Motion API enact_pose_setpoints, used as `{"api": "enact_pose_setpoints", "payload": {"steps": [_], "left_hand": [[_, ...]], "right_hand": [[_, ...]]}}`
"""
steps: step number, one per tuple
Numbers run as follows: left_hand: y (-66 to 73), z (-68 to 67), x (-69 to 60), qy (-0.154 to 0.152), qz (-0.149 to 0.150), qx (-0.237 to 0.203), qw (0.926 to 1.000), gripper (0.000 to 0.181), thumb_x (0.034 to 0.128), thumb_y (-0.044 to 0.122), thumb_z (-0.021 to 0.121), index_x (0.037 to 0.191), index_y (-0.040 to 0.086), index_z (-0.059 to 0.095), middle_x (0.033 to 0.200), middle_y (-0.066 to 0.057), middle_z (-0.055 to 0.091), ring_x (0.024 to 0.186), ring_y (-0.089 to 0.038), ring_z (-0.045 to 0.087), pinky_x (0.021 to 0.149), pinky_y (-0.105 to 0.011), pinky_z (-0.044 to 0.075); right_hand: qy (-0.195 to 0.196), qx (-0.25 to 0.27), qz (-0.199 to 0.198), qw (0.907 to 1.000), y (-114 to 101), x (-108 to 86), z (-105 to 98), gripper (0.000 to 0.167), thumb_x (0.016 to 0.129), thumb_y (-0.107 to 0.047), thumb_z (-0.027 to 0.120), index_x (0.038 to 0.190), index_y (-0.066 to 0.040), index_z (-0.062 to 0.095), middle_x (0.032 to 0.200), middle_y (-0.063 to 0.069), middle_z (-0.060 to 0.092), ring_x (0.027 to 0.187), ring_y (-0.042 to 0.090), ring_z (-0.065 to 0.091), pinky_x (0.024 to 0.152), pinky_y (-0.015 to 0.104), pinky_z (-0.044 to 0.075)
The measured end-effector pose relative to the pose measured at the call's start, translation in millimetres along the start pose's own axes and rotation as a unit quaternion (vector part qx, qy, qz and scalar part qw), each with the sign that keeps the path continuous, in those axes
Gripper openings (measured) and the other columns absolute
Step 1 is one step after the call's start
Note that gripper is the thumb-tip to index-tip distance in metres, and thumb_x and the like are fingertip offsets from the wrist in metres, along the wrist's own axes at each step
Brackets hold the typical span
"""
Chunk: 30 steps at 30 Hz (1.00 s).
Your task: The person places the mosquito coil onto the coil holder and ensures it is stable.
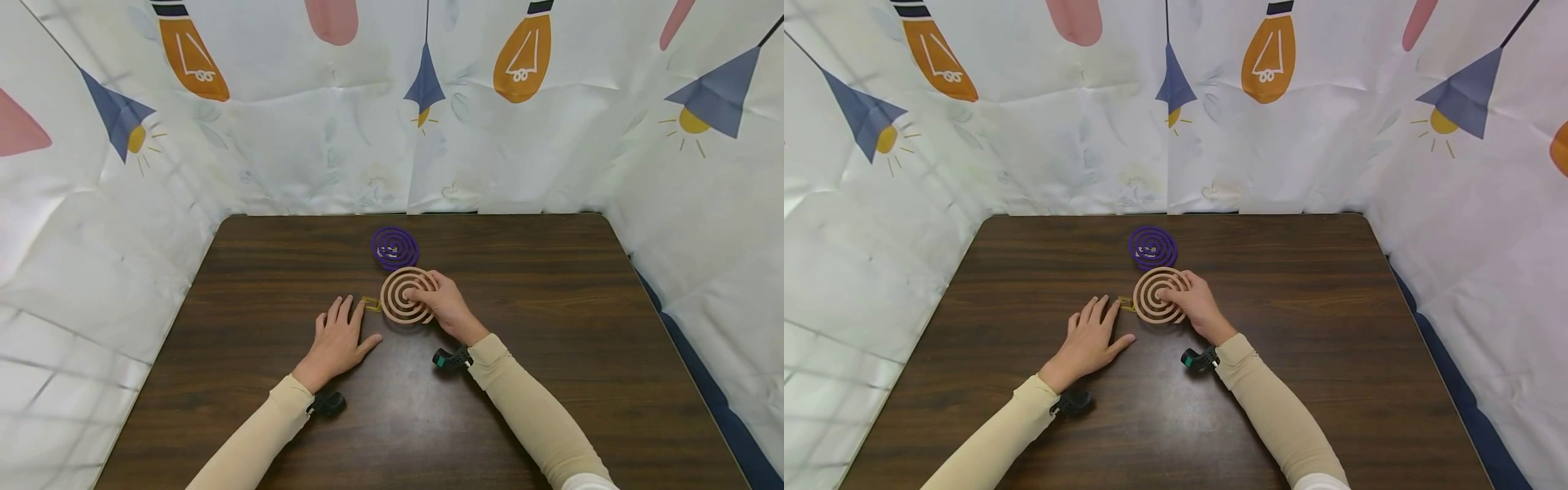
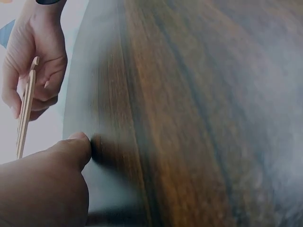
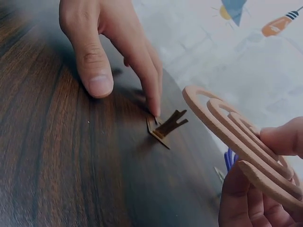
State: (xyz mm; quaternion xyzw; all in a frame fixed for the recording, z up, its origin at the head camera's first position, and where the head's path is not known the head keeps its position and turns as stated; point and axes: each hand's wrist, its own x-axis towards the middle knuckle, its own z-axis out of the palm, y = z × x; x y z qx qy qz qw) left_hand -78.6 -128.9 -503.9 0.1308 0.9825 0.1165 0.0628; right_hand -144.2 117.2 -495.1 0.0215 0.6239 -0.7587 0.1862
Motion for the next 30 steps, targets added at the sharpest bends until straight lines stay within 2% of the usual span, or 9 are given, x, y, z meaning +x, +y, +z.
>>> {"api": "enact_pose_setpoints", "payload": {"steps": [5, 15, 22, 30], "left_hand": [[3.3, 0.9, -0.9, 0.001, 0.001, -0.005, 1.0, 0.086, 0.0988, 0.062, 0.059, 0.161, 0.007, 0.037, 0.166, -0.026, 0.032, 0.156, -0.048, 0.027, 0.114, -0.07, 0.031], [7.5, 3.9, -1.5, 0.005, 0.009, -0.009, 0.9999, 0.087, 0.0983, 0.063, 0.059, 0.161, 0.007, 0.037, 0.166, -0.026, 0.032, 0.156, -0.047, 0.027, 0.113, -0.07, 0.032], [5.7, 3.4, -4.4, -0.002, 0.023, -0.011, 0.9997, 0.093, 0.0952, 0.07, 0.058, 0.162, 0.009, 0.035, 0.165, -0.025, 0.034, 0.156, -0.047, 0.028, 0.114, -0.07, 0.032], [3.0, 4.0, -6.2, 0.001, 0.028, -0.01, 0.9996, 0.093, 0.0958, 0.069, 0.058, 0.161, 0.006, 0.037, 0.166, -0.024, 0.035, 0.155, -0.047, 0.029, 0.114, -0.068, 0.033]], "right_hand": [[-0.005, -0.003, 0.004, 1.0, 3.1, 2.2, 3.0, 0.033, 0.09, -0.003, 0.077, 0.115, -0.005, 0.056, 0.098, 0.002, 0.062, 0.082, 0.012, 0.065, 0.075, 0.025, 0.06], [-0.012, -0.008, 0.019, 0.9997, 4.6, 5.1, 11.1, 0.033, 0.09, -0.002, 0.076, 0.116, -0.002, 0.055, 0.098, 0.001, 0.064, 0.083, 0.01, 0.067, 0.074, 0.023, 0.059], [-0.018, -0.03, 0.03, 0.9989, 9.1, 5.8, 13.6, 0.038, 0.089, -0.007, 0.08, 0.121, -0.003, 0.059, 0.097, 0.002, 0.065, 0.08, 0.011, 0.067, 0.072, 0.025, 0.058], [-0.021, -0.031, 0.036, 0.9986, 10.4, 5.8, 18.7, 0.037, 0.089, -0.007, 0.08, 0.119, -0.002, 0.059, 0.095, 0.002, 0.065, 0.076, 0.011, 0.067, 0.07, 0.025, 0.058]]}}
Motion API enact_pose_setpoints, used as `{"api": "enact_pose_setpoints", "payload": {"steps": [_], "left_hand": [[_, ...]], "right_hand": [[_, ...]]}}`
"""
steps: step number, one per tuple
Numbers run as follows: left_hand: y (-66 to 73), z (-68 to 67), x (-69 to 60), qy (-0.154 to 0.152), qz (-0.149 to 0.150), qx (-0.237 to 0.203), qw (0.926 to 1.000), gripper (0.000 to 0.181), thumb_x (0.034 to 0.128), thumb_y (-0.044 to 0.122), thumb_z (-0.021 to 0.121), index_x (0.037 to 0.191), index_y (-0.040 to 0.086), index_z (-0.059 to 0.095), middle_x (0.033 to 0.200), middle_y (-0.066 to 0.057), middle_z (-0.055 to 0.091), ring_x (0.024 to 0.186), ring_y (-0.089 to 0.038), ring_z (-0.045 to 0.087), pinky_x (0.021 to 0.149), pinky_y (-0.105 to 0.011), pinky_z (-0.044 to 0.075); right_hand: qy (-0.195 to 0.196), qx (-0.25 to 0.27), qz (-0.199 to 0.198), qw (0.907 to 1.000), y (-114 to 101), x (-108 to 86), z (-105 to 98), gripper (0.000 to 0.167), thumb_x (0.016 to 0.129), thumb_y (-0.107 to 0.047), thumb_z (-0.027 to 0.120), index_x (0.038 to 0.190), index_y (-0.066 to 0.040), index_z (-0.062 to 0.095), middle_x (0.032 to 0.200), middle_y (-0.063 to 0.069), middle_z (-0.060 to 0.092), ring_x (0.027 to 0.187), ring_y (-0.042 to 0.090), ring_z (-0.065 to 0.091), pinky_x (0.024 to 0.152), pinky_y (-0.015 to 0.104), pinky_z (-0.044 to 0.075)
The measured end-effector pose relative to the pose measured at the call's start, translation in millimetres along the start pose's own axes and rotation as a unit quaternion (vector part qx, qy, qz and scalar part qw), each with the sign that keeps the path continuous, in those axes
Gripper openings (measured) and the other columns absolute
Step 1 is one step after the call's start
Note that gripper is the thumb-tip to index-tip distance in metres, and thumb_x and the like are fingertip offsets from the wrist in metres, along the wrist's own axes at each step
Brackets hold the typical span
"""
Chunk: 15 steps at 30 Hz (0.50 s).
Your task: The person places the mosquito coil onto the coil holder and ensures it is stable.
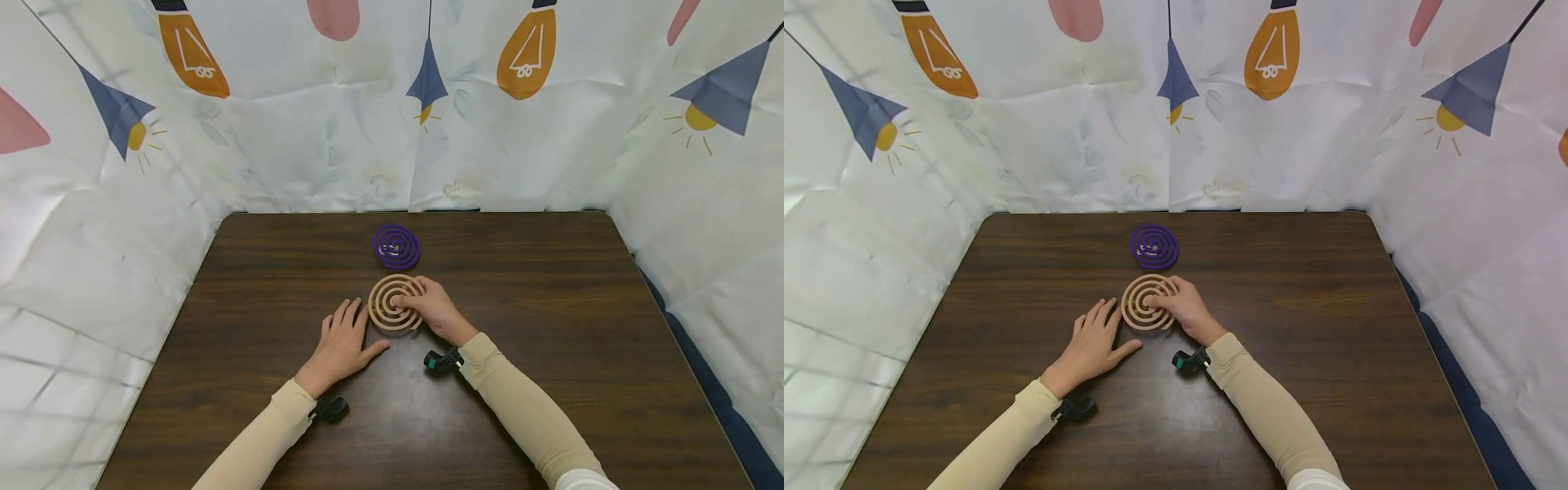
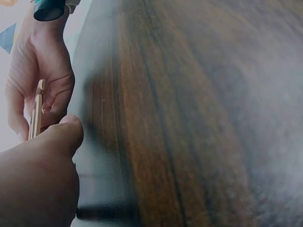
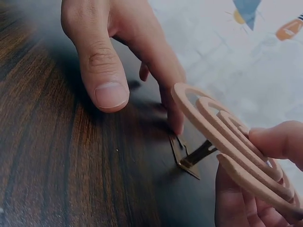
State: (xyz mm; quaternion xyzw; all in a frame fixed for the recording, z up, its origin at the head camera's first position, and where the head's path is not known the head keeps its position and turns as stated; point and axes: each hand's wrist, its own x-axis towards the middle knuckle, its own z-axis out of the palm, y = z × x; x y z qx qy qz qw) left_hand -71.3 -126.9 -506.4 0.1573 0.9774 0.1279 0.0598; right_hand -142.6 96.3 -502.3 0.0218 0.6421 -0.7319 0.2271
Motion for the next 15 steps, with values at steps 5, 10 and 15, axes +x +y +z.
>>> {"api": "enact_pose_setpoints", "payload": {"steps": [5, 10, 15], "left_hand": [[-0.9, 0.4, -0.9, -0.001, 0.004, -0.003, 1.0, 0.092, 0.0961, 0.068, 0.058, 0.161, 0.007, 0.037, 0.166, -0.024, 0.034, 0.155, -0.047, 0.029, 0.114, -0.069, 0.033], [-1.5, 0.1, -2.2, -0.004, 0.007, -0.001, 1.0, 0.091, 0.0962, 0.068, 0.058, 0.161, 0.008, 0.038, 0.166, -0.024, 0.035, 0.156, -0.047, 0.028, 0.113, -0.069, 0.033], [-2.5, -0.4, -3.2, -0.001, 0.015, 0.005, 0.9999, 0.088, 0.0961, 0.067, 0.059, 0.159, 0.008, 0.041, 0.165, -0.023, 0.036, 0.155, -0.046, 0.03, 0.112, -0.068, 0.034]], "right_hand": [[0.0, -0.009, 0.008, 0.9999, 0.3, 0.7, 2.9, 0.038, 0.089, -0.009, 0.08, 0.12, -0.002, 0.059, 0.093, 0.002, 0.065, 0.074, 0.011, 0.066, 0.068, 0.025, 0.058], [0.001, -0.021, 0.013, 0.9997, 2.2, 2.9, 4.1, 0.037, 0.089, -0.011, 0.082, 0.117, -0.003, 0.059, 0.093, 0.003, 0.064, 0.071, 0.012, 0.065, 0.066, 0.025, 0.056], [0.008, -0.031, 0.017, 0.9994, 3.7, 5.4, 4.9, 0.035, 0.088, -0.013, 0.082, 0.114, -0.003, 0.06, 0.09, 0.003, 0.065, 0.069, 0.012, 0.066, 0.064, 0.025, 0.055]]}}
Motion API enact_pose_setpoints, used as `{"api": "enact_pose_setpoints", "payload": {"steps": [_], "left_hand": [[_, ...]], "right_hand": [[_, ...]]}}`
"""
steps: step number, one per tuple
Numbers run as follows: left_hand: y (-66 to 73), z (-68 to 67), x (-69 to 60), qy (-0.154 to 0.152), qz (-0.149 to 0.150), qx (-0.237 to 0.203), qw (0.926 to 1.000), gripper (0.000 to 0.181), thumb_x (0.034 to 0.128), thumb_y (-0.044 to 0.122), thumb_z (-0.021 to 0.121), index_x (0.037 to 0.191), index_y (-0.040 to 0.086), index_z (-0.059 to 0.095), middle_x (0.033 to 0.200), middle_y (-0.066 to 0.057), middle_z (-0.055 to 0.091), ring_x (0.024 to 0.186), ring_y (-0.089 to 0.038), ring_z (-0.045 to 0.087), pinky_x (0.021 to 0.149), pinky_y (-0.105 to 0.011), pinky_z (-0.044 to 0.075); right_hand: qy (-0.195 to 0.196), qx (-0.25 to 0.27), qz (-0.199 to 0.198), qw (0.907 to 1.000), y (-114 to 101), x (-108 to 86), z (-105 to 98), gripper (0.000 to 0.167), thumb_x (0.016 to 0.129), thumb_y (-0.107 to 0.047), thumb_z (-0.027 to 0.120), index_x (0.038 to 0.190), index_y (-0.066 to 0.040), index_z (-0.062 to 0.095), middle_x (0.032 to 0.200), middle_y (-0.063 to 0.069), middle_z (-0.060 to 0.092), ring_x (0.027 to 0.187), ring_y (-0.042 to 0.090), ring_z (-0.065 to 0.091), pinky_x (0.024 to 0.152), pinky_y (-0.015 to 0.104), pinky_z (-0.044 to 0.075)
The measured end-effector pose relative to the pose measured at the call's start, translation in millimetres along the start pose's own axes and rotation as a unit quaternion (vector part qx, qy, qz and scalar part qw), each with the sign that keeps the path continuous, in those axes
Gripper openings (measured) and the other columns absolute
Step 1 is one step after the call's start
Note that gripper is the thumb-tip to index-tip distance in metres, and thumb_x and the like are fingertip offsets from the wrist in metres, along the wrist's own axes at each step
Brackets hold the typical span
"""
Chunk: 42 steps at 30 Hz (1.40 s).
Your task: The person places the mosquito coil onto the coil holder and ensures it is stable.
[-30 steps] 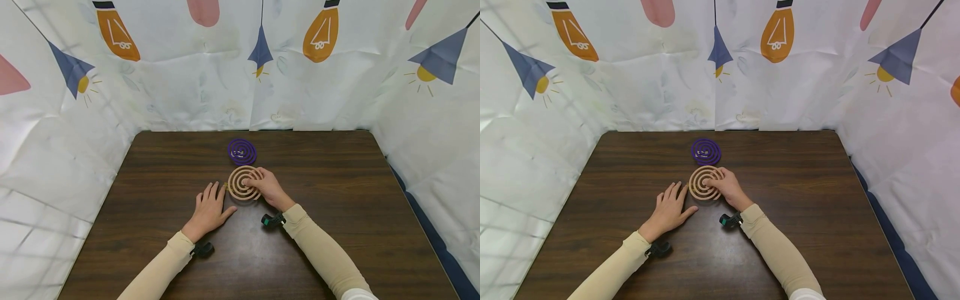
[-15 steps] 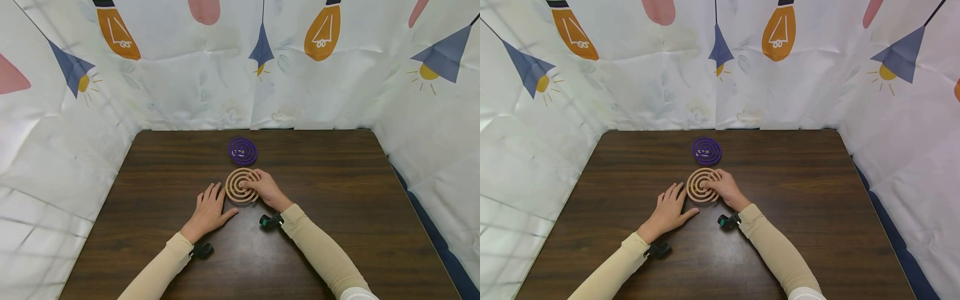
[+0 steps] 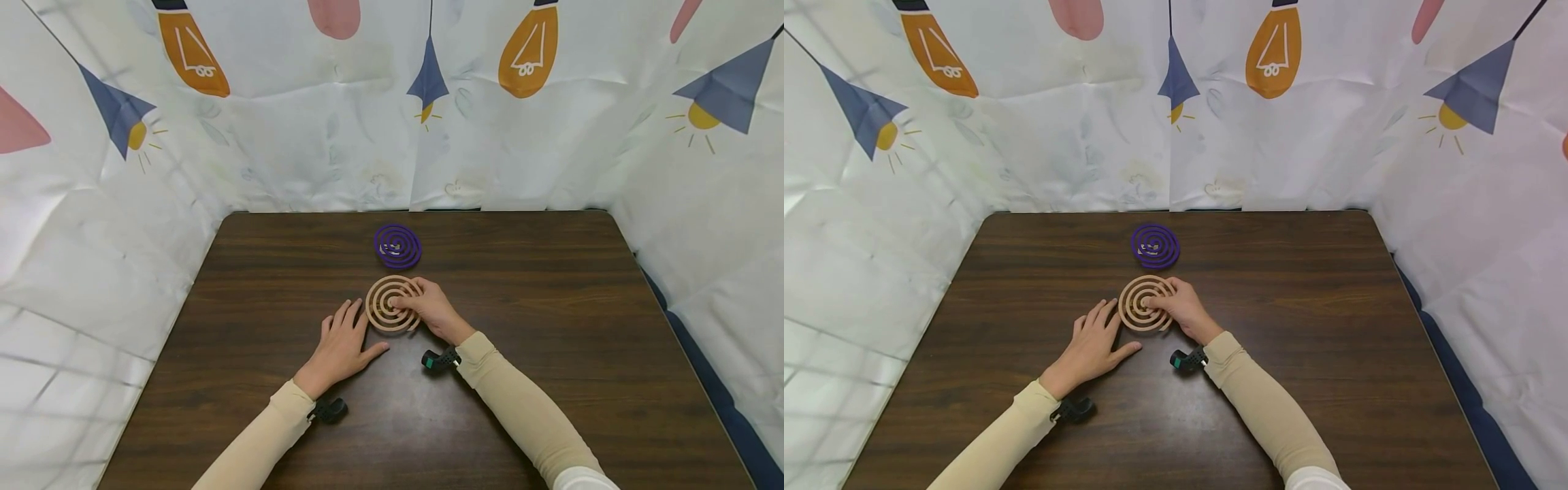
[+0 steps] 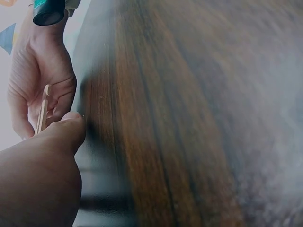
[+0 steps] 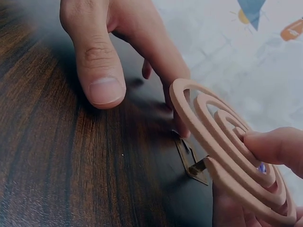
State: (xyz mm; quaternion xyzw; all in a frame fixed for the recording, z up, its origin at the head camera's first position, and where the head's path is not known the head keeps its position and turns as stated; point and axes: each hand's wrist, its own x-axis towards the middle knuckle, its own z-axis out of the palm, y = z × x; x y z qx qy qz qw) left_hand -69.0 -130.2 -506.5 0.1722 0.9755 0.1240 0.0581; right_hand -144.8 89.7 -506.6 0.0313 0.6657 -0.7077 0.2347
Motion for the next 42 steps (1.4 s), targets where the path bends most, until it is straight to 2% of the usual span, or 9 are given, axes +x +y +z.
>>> {"api": "enact_pose_setpoints", "payload": {"steps": [8, 17, 22, 28, 42], "left_hand": [[-3.7, 0.5, -1.7, 0.008, 0.012, 0.001, 0.9999, 0.086, 0.0961, 0.066, 0.06, 0.159, 0.01, 0.043, 0.164, -0.023, 0.036, 0.154, -0.046, 0.031, 0.111, -0.068, 0.035], [-7.0, -2.1, -1.7, -0.003, 0.02, -0.012, 0.9997, 0.08, 0.0967, 0.065, 0.06, 0.159, 0.017, 0.043, 0.166, -0.021, 0.034, 0.157, -0.044, 0.028, 0.112, -0.068, 0.033], [-8.8, -1.7, -1.3, -0.005, 0.022, -0.006, 0.9997, 0.08, 0.0968, 0.065, 0.059, 0.159, 0.018, 0.043, 0.166, -0.019, 0.035, 0.157, -0.043, 0.028, 0.112, -0.068, 0.033], [-9.2, -0.8, -0.9, -0.002, 0.024, -0.002, 0.9997, 0.08, 0.0967, 0.065, 0.06, 0.159, 0.017, 0.043, 0.166, -0.021, 0.035, 0.156, -0.044, 0.028, 0.111, -0.068, 0.034], [-10.3, -0.9, -0.4, -0.004, 0.026, -0.002, 0.9996, 0.081, 0.0969, 0.066, 0.059, 0.158, 0.016, 0.043, 0.165, -0.021, 0.036, 0.156, -0.045, 0.029, 0.111, -0.068, 0.034]], "right_hand": [[-0.008, -0.008, 0.006, 0.9999, -1.4, 2.9, 1.1, 0.038, 0.089, -0.011, 0.082, 0.118, -0.001, 0.059, 0.09, 0.004, 0.068, 0.072, 0.013, 0.071, 0.068, 0.027, 0.06], [-0.002, -0.026, 0.009, 0.9996, -4.5, 3.0, -1.2, 0.041, 0.088, -0.01, 0.082, 0.122, -0.001, 0.061, 0.097, 0.003, 0.067, 0.076, 0.011, 0.068, 0.069, 0.024, 0.057], [-0.004, -0.037, 0.01, 0.9993, -5.3, 4.8, -1.6, 0.039, 0.087, -0.009, 0.082, 0.12, -0.001, 0.062, 0.094, 0.003, 0.066, 0.074, 0.011, 0.066, 0.067, 0.024, 0.056], [-0.003, -0.045, 0.009, 0.999, -4.8, 7.9, -0.2, 0.036, 0.087, -0.009, 0.082, 0.116, -0.001, 0.063, 0.09, 0.002, 0.067, 0.073, 0.011, 0.067, 0.065, 0.025, 0.056], [-0.003, -0.035, 0.015, 0.9993, -7.1, 8.0, 1.1, 0.038, 0.088, -0.008, 0.081, 0.12, 0.0, 0.061, 0.093, 0.003, 0.067, 0.073, 0.011, 0.069, 0.067, 0.025, 0.058]]}}
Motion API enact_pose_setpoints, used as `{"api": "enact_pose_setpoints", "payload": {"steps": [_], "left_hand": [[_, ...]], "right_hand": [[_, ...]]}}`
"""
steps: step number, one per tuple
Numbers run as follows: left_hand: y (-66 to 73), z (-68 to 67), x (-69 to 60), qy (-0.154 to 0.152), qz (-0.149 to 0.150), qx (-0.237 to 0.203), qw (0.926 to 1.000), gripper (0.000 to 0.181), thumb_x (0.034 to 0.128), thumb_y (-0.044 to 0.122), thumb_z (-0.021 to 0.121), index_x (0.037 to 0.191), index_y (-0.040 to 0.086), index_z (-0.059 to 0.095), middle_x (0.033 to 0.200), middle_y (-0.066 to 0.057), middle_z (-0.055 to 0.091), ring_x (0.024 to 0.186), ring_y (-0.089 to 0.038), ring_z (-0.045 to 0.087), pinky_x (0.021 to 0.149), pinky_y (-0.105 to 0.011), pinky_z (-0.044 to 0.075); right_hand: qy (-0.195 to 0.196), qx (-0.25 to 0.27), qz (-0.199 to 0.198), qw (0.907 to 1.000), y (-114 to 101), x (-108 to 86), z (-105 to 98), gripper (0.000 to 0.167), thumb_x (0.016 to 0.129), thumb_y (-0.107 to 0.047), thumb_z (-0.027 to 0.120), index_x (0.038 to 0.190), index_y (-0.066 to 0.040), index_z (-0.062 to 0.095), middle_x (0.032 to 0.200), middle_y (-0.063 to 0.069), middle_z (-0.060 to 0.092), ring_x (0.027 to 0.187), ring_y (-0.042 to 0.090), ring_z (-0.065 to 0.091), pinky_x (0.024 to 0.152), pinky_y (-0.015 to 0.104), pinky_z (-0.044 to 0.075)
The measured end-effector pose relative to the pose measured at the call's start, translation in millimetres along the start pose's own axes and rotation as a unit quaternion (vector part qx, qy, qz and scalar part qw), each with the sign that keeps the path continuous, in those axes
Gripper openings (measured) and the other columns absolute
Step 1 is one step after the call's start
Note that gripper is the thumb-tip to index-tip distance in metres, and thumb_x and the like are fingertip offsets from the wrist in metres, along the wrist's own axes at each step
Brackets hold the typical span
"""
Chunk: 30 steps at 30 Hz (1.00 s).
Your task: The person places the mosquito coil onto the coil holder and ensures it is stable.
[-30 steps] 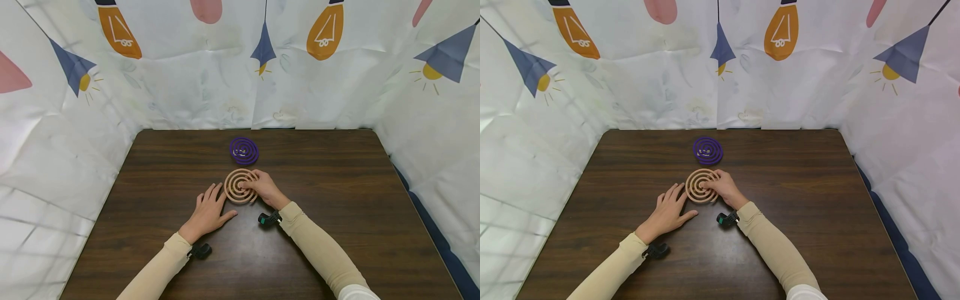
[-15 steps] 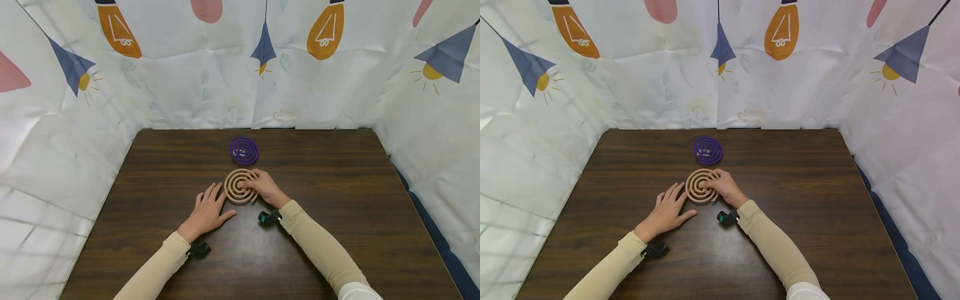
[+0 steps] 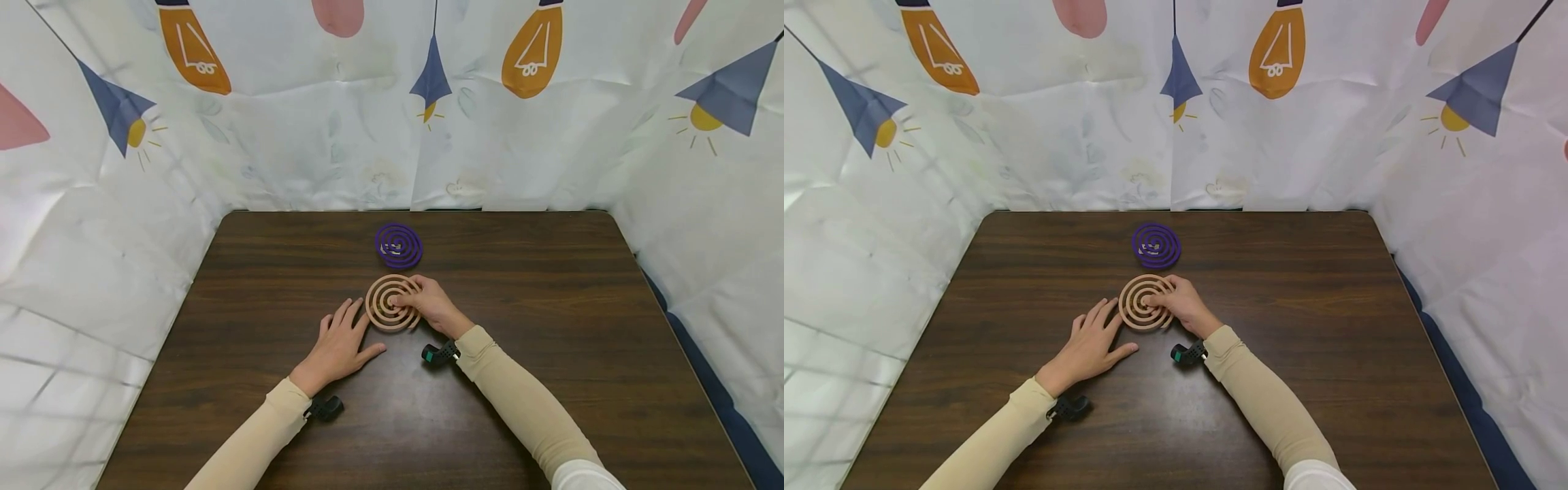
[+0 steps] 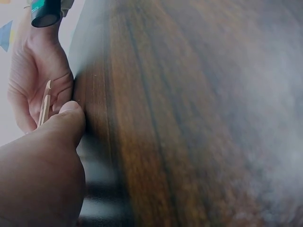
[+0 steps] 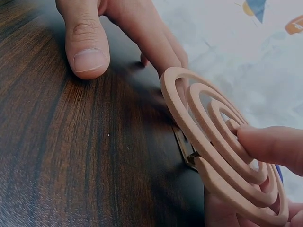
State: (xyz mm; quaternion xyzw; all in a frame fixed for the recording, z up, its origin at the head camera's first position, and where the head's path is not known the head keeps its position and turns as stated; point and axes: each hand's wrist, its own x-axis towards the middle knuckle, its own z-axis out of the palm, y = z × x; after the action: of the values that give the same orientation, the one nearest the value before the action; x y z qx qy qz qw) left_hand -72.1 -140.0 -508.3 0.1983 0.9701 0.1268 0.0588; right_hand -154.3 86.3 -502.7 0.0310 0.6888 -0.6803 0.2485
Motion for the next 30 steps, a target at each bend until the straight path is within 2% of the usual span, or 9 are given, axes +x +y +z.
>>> {"api": "enact_pose_setpoints", "payload": {"steps": [9, 17, 30], "left_hand": [[-0.8, -2.4, 1.1, -0.004, 0.002, -0.001, 1.0, 0.082, 0.0968, 0.067, 0.058, 0.159, 0.017, 0.042, 0.166, -0.02, 0.035, 0.156, -0.044, 0.028, 0.112, -0.068, 0.035], [-1.9, -2.6, 1.3, -0.008, 0.004, 0.002, 1.0, 0.081, 0.0966, 0.067, 0.058, 0.159, 0.018, 0.042, 0.166, -0.019, 0.035, 0.156, -0.045, 0.028, 0.111, -0.068, 0.035], [-3.8, -1.1, 0.8, -0.007, 0.006, 0.001, 1.0, 0.079, 0.0967, 0.067, 0.058, 0.158, 0.018, 0.044, 0.166, -0.019, 0.034, 0.156, -0.044, 0.028, 0.111, -0.068, 0.035]], "right_hand": [[-0.009, 0.001, -0.004, 0.9999, -0.4, 2.0, -1.7, 0.039, 0.089, -0.009, 0.081, 0.122, -0.001, 0.061, 0.093, 0.005, 0.069, 0.074, 0.014, 0.071, 0.068, 0.027, 0.06], [-0.017, 0.0, -0.012, 0.9998, 0.9, 3.5, -1.6, 0.043, 0.088, -0.006, 0.08, 0.126, 0.0, 0.06, 0.097, 0.004, 0.07, 0.079, 0.011, 0.069, 0.069, 0.024, 0.058], [-0.005, -0.018, -0.012, 0.9997, 2.0, 4.7, -1.5, 0.04, 0.085, -0.007, 0.082, 0.118, -0.001, 0.06, 0.094, 0.003, 0.067, 0.076, 0.012, 0.067, 0.067, 0.024, 0.056]]}}
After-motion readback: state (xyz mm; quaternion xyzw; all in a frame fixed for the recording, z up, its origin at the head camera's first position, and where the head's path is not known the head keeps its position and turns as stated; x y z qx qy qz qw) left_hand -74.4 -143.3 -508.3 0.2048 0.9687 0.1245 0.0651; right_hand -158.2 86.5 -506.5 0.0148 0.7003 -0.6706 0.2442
